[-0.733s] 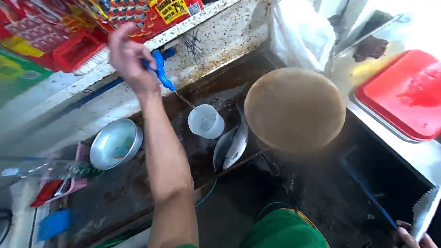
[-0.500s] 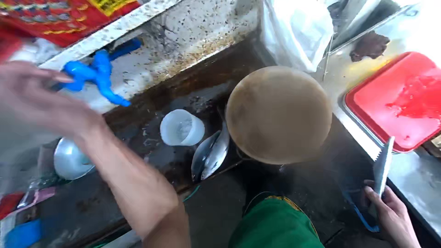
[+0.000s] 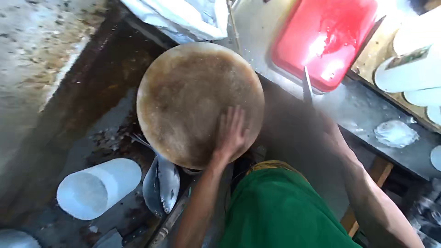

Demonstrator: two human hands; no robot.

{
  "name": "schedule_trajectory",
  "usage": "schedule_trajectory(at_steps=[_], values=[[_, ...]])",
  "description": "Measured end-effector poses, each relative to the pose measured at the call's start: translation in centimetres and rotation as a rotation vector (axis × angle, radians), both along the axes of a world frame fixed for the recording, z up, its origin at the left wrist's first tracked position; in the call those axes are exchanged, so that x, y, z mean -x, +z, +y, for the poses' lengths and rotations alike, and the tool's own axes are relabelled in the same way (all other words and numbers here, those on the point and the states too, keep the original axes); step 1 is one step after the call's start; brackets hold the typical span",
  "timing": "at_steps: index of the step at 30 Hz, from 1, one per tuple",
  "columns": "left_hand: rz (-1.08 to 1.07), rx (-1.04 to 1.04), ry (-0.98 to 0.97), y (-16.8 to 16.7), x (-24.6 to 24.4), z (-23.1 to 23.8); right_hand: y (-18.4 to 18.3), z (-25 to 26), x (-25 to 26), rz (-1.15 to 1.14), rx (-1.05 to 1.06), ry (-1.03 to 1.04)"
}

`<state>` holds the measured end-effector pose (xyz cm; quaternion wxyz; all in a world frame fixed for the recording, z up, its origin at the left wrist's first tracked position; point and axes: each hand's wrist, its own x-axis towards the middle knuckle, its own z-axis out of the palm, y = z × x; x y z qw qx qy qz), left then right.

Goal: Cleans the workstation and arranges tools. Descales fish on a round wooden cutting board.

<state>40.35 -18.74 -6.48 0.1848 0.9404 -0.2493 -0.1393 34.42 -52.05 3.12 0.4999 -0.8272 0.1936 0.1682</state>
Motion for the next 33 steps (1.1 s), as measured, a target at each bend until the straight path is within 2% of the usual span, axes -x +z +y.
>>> schedule_trajectory(at_steps=[2,4,6,7,9,11,12,14,17,19,21,27,33], values=[[0.069,-0.115,0.142,-0.1,-2.0,7.7,-1.2,-1.0,-0.4,0.025,-0.035,-0.014],[0.17,-0.256,0.366,0.2,-4.4,16.1,-2.2,-1.9,-0.9,0.04,-0.044,0.013],[0.055,-0.414,0.545,1.0,-6.1,23.1,-2.9,-2.7,-0.8,0.062,-0.046,0.061],[0.037,-0.425,0.615,2.7,-7.1,24.6,-3.2,-3.3,-0.6,0.073,-0.045,0.082],[-0.043,-0.361,0.7,6.7,-8.4,23.1,-3.9,-4.6,-0.4,0.085,-0.042,0.118],[-0.11,-0.234,0.705,9.5,-7.6,17.7,-4.9,-6.1,-0.1,0.112,-0.056,0.126],[-0.105,-0.159,0.692,9.9,-6.4,14.6,-5.4,-6.8,0.1,0.123,-0.06,0.124],[-0.034,-0.081,0.677,8.5,-3.7,9.0,-6.3,-8.2,-0.1,0.137,-0.056,0.149],[0.06,-0.094,0.742,3.2,-1.1,4.0,-7.2,-10.3,-0.7,0.161,-0.05,0.222],[0.057,-0.185,0.768,0.4,-0.3,2.8,-7.5,-11.7,-0.7,0.165,-0.027,0.255],[0.014,-0.278,0.788,-0.9,-0.4,2.3,-7.4,-13.4,-0.7,0.161,-0.007,0.254],[-0.012,-0.308,0.831,-0.8,-0.5,2.0,-7.3,-16.7,0.6,0.154,0.0,0.12],[-0.022,-0.31,0.832,-1.5,-0.2,2.4,-5.6,-15.9,-0.6,0.145,-0.006,0.164]])
